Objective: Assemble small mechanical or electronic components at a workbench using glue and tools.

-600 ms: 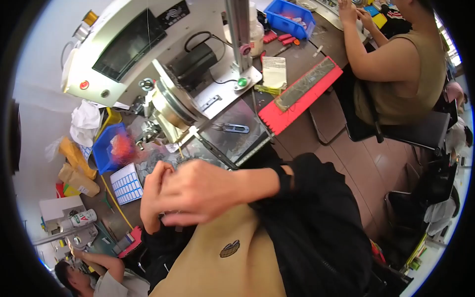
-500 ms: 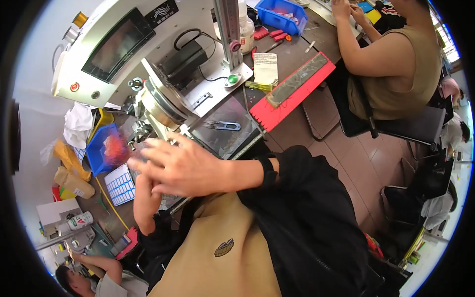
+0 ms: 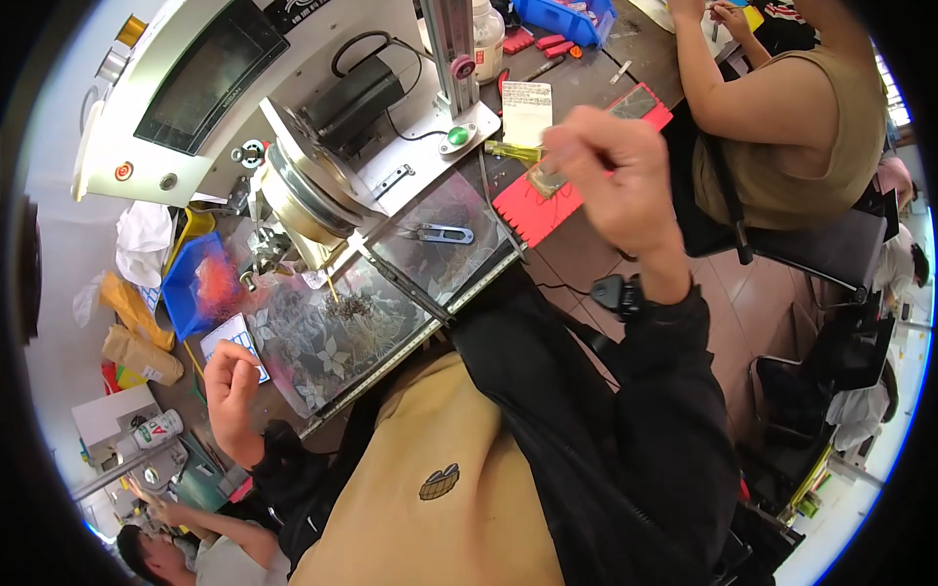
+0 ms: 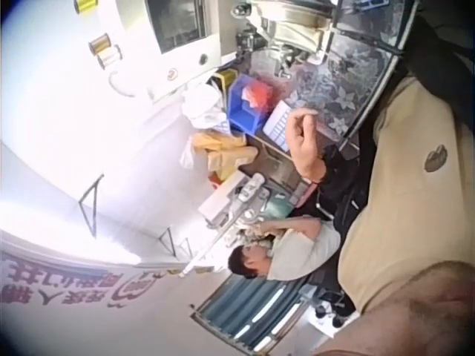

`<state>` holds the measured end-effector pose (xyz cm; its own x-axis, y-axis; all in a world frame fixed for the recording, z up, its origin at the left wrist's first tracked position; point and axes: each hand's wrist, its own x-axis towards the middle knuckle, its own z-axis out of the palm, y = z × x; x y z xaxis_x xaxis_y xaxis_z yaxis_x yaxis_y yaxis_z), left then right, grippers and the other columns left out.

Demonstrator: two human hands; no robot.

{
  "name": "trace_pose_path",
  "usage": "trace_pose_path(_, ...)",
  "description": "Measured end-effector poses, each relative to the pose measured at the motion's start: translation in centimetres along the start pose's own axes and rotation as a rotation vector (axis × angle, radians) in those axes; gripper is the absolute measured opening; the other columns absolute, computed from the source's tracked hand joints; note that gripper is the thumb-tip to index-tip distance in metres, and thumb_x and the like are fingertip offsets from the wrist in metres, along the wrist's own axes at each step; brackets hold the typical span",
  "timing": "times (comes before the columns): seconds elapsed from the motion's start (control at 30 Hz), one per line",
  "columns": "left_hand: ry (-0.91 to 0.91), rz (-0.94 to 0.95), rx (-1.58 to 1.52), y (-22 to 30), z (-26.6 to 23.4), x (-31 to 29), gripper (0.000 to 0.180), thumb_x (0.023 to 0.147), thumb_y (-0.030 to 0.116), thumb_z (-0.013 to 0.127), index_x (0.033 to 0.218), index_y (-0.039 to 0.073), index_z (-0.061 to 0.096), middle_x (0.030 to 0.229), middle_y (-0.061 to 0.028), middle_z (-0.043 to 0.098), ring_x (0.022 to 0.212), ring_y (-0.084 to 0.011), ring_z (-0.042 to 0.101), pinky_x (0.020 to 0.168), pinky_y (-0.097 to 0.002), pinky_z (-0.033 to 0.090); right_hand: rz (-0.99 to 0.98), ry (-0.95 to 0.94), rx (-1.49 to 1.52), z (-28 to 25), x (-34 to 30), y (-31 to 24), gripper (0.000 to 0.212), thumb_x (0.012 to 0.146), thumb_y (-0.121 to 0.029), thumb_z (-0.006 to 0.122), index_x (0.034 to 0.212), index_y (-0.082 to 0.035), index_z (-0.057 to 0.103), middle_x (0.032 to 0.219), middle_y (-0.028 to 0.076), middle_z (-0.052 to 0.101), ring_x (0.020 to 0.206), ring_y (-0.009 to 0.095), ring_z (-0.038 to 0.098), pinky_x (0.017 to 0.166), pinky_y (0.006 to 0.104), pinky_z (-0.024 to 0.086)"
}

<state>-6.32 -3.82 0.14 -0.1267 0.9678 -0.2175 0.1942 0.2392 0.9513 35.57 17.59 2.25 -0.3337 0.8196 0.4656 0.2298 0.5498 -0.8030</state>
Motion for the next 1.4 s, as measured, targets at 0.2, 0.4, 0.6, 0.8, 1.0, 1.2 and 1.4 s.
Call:
trace_pose_path(0.2, 0.039, -0.018, -0.018, -0.4, -1.1, 0.7, 0.013, 0.1, 0.015, 0.057, 0.094, 0.004, 0.056, 0.069, 0.009, 0.04, 0.059, 0.0, 0.031, 0.054, -0.0212, 0.021, 0.066, 0.136, -0.13, -5.0, -1.2, 1.3, 0.025, 0.099, -0.012, 0.06, 0.078, 0.001, 0.062, 0.061, -0.006, 0.047, 0.055, 0.001, 0.035, 0.049, 0.0222, 0.024)
trace_pose_path(0.4, 0.111, 0.081, 0.166, -1.1, -0.9, 1.9, 0.011, 0.102, 0.013, 0.054, 0.094, 0.005, 0.056, 0.067, 0.009, 0.038, 0.056, -0.0002, 0.029, 0.051, -0.0214, 0.019, 0.093, 0.183, -0.198, -7.2, -2.0, 2.8, 0.028, 0.102, -0.016, 0.058, 0.079, -0.001, 0.061, 0.059, -0.006, 0.044, 0.053, 0.0, 0.032, 0.049, 0.0221, 0.022)
trace_pose_path(0.6, 0.256, 0.154, 0.216, -2.4, -0.8, 3.0, 0.009, 0.103, 0.011, 0.051, 0.096, 0.006, 0.055, 0.063, 0.0097, 0.037, 0.052, 0.0002, 0.03, 0.046, -0.0209, 0.02, 0.276, 0.098, -0.354, -9.4, -1.5, 3.1, 0.031, 0.103, -0.028, 0.052, 0.104, 0.001, 0.065, 0.074, 0.004, 0.059, 0.074, 0.01, 0.056, 0.071, 0.0243, 0.042)
trace_pose_path(0.8, 0.214, 0.064, 0.128, 0.5, 4.3, 3.9, 0.009, 0.103, 0.01, 0.051, 0.098, 0.003, 0.055, 0.058, 0.0045, 0.047, 0.041, -0.0032, 0.041, 0.04, -0.0202, 0.029, -0.025, -0.003, -0.528, -4.5, -0.1, 1.2, 0.024, 0.094, -0.019, 0.063, 0.11, -0.001, 0.066, 0.105, 0.013, 0.067, 0.099, 0.027, 0.064, 0.089, 0.0325, 0.047)
trace_pose_path(1.0, -0.002, 0.222, 0.264, 6.0, 10.8, 5.4, 0.002, 0.093, -0.002, 0.06, 0.093, -0.002, 0.062, 0.076, -0.0076, 0.065, 0.055, -0.0126, 0.063, 0.05, -0.0244, 0.047, -0.23, -0.606, -0.09, 8.0, 0.7, -3.8, 0.049, 0.091, -0.036, 0.068, 0.13, -0.007, 0.057, 0.107, 0.015, 0.064, 0.103, 0.033, 0.062, 0.086, 0.0417, 0.051)
trace_pose_path(1.2, 0.044, 0.212, 0.207, 6.8, 11.1, 6.0, 0.007, 0.086, -0.005, 0.065, 0.09, 0.0, 0.063, 0.072, -0.0087, 0.064, 0.061, -0.0176, 0.064, 0.059, -0.0286, 0.045, -0.101, -0.653, 0.031, 12.6, 0.0, -3.8, 0.055, 0.091, -0.03, 0.07, 0.136, -0.007, 0.048, 0.089, 0.013, 0.066, 0.059, 0.032, 0.064, 0.053, 0.0403, 0.051)
trace_pose_path(1.4, 0.06, 0.365, 0.288, 6.1, 9.8, 6.5, 0.009, 0.085, -0.002, 0.069, 0.09, 0.004, 0.065, 0.073, -0.0046, 0.067, 0.061, -0.0183, 0.061, 0.063, -0.0302, 0.041, -0.191, -0.527, 0.018, 12.5, 1.4, -3.3, 0.018, 0.089, -0.01, 0.071, 0.104, -0.004, 0.065, 0.074, 0.009, 0.067, 0.056, 0.024, 0.064, 0.05, 0.0307, 0.048)
